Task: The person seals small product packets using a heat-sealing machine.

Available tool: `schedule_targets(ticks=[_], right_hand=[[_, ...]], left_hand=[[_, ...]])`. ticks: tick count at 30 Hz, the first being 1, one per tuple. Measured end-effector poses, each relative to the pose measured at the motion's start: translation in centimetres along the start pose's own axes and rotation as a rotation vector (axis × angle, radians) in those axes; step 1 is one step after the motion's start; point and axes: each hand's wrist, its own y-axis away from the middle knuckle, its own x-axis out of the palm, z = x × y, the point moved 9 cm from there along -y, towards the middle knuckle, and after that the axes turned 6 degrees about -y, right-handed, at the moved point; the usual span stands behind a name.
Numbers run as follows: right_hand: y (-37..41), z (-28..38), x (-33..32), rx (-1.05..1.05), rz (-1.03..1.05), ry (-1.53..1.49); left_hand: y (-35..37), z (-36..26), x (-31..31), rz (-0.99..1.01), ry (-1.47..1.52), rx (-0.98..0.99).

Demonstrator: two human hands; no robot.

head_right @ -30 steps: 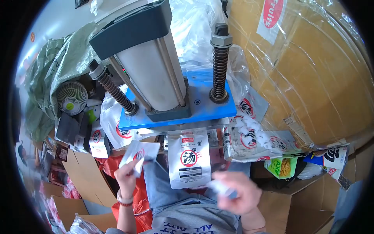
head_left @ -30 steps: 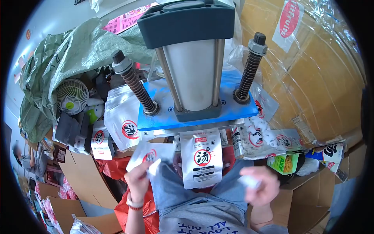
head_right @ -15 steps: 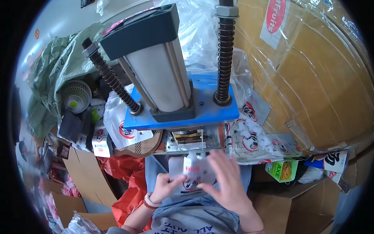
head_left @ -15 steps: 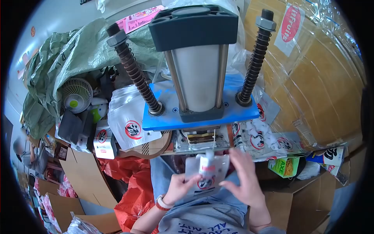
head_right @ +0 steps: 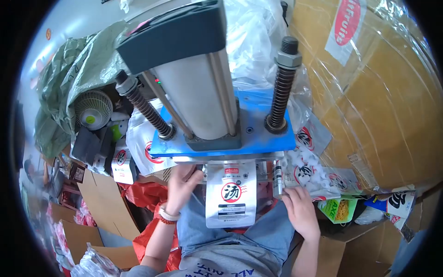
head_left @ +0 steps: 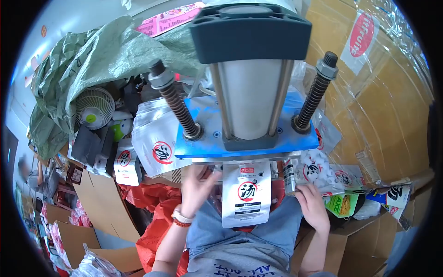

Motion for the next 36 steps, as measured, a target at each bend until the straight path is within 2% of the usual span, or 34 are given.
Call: schedule_targets(ticks=[1, 3, 4, 5, 6, 7, 8, 10, 12, 13, 16, 17, 18, 20, 21, 22, 24, 25, 26, 28, 30, 33, 34, 36], right_hand=[[0.3, -0.2, -0.6, 0.017, -0.029, -0.063], [0.4, -1.3, -1.1, 0.076, 0.037, -0.216], [0.8, -2.6, -1.4, 0.147, -0.057, -0.340], [0.9, -2.4, -1.2, 0.134, -0.053, -0.339], [1.2, -1.9, -2.2, 0.086, -0.210, -0.578], [2.0, -1.1, -3.0, 0.048, -0.371, -0.819], [2.6, 0.8, -3.8, 0.016, -0.425, -0.761], [3.2, 8.7, -5.7, -0.289, -0.405, -0.278], [4.2, 13.5, -4.8, -0.461, -0.400, -0.195], [4.5, 15.4, -3.7, -0.553, -0.375, -0.176], [3.4, 17.9, 1.1, -0.708, -0.117, -0.077], [3.3, 18.3, 1.9, -0.748, -0.033, -0.034], [4.0, 19.0, 1.1, -0.818, -0.058, -0.043], [5.5, 20.1, -1.7, -0.880, -0.018, -0.201], [5.7, 20.2, -2.2, -0.841, 0.023, -0.310], [5.5, 20.1, -2.2, -0.837, 0.020, -0.304], [3.9, 18.4, -1.9, -0.699, -0.067, -0.238], [2.4, 15.9, -0.5, -0.490, -0.053, -0.203], [1.4, 14.0, -0.1, -0.367, -0.096, -0.183], [0.7, 10.7, -0.9, -0.186, -0.120, -0.176], [1.2, 9.3, -3.9, -0.195, -0.176, -0.145], [-0.4, 5.2, -6.1, -0.052, -0.457, 0.036], [-1.1, 2.9, -4.6, -0.055, -0.450, 0.033], [-1.7, -2.4, -0.2, 0.024, -0.209, 0.423]], left_hand=[[-0.3, 0.1, -3.4, -0.221, -0.596, 0.136], [-0.8, 2.6, -5.6, -0.167, -1.109, 0.119], [-0.4, 5.3, -5.8, -0.064, -1.001, 0.068], [0.8, 6.6, -5.8, -0.012, -0.965, 0.166], [2.1, 7.1, -5.4, 0.045, -0.931, 0.275], [3.2, 5.7, -6.4, -0.092, -0.801, 0.364], [4.1, 5.8, -7.3, -0.099, -0.700, 0.301], [5.6, 4.3, -8.7, -0.183, -0.432, 0.165], [7.4, 1.2, -9.0, -0.178, -0.350, 0.138], [8.5, -1.7, -8.5, -0.185, -0.278, 0.202], [11.3, -8.9, -5.5, -0.101, -0.425, 0.587], [12.0, -10.4, -4.8, -0.055, -0.457, 0.650], [12.4, -11.6, -4.2, -0.013, -0.490, 0.714], [12.9, -12.9, -4.3, 0.189, -0.313, 0.765], [13.1, -13.6, -4.0, 0.302, -0.235, 0.768], [13.0, -13.7, -3.3, 0.334, -0.163, 0.743], [11.6, -10.6, -0.2, 0.489, -0.030, 0.510], [10.7, -8.4, 1.6, 0.474, 0.053, 0.461], [9.7, -4.1, 4.1, 0.482, 0.161, 0.190], [8.7, 0.1, 7.0, 0.459, 0.395, -0.306], [6.9, 0.3, 8.0, 0.414, 0.711, -0.454], [4.7, 1.0, 8.9, 0.432, 0.779, -0.590], [4.5, 1.0, 9.3, 0.450, 0.820, -0.580], [4.4, 1.6, 9.7, 0.414, 0.833, -0.517]])
